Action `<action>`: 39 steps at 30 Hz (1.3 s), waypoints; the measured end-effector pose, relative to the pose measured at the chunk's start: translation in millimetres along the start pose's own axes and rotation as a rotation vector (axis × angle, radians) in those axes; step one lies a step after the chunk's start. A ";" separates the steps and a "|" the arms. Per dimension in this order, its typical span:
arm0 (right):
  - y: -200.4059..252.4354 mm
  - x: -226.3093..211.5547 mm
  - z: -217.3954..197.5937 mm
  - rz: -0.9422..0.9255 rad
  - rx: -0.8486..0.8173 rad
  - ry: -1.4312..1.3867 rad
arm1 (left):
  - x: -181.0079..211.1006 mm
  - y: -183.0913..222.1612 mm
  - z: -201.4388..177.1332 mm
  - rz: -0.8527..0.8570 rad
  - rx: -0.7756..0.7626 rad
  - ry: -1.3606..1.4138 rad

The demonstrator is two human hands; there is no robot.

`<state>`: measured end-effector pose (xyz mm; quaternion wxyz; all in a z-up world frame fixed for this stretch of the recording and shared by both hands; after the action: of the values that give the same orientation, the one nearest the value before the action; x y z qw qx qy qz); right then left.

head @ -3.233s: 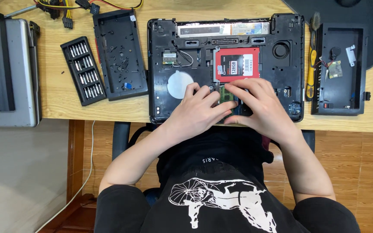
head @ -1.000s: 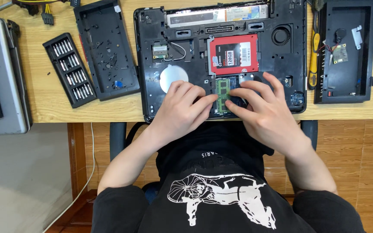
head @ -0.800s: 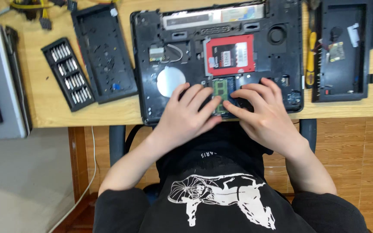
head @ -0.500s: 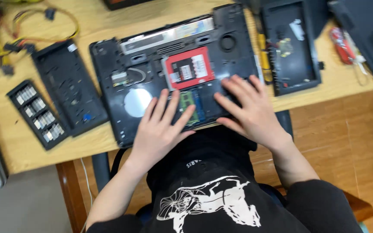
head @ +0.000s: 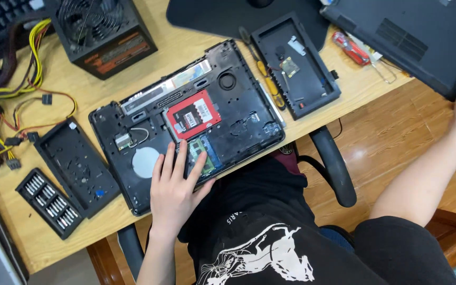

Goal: The person is installing RAM, reassembling the bottom casing, and removing the screen bezel of a laptop.

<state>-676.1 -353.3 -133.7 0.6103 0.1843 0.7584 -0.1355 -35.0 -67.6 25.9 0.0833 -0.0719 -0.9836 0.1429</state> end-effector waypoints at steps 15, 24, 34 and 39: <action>-59.3 159.1 -75.3 0.023 -0.253 -1.048 | -4.2 -3.3 -9.3 -0.057 -0.016 0.112; 172.7 -101.9 143.3 -0.110 -0.665 -0.737 | -48.0 -29.7 -22.1 -0.379 0.298 1.394; 246.6 -185.6 217.2 -0.460 -0.671 -0.397 | -63.7 1.4 -36.2 -0.621 0.571 1.606; 271.2 -204.3 215.9 -0.692 -0.588 -0.455 | -62.1 33.6 -40.4 -0.615 0.669 1.469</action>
<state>-328.0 -226.7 23.7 0.7055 -0.2917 0.6289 -0.1471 37.0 -35.1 45.4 0.7498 0.1515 -0.5626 0.3136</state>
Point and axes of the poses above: each hand's wrist, its own y-axis away from the middle knuckle, its own z-axis out of the palm, x = y × z, the point moved 6 cm from there along -y, towards the middle knuckle, and after that the axes turned 2 degrees about -y, right-handed, at the moved point
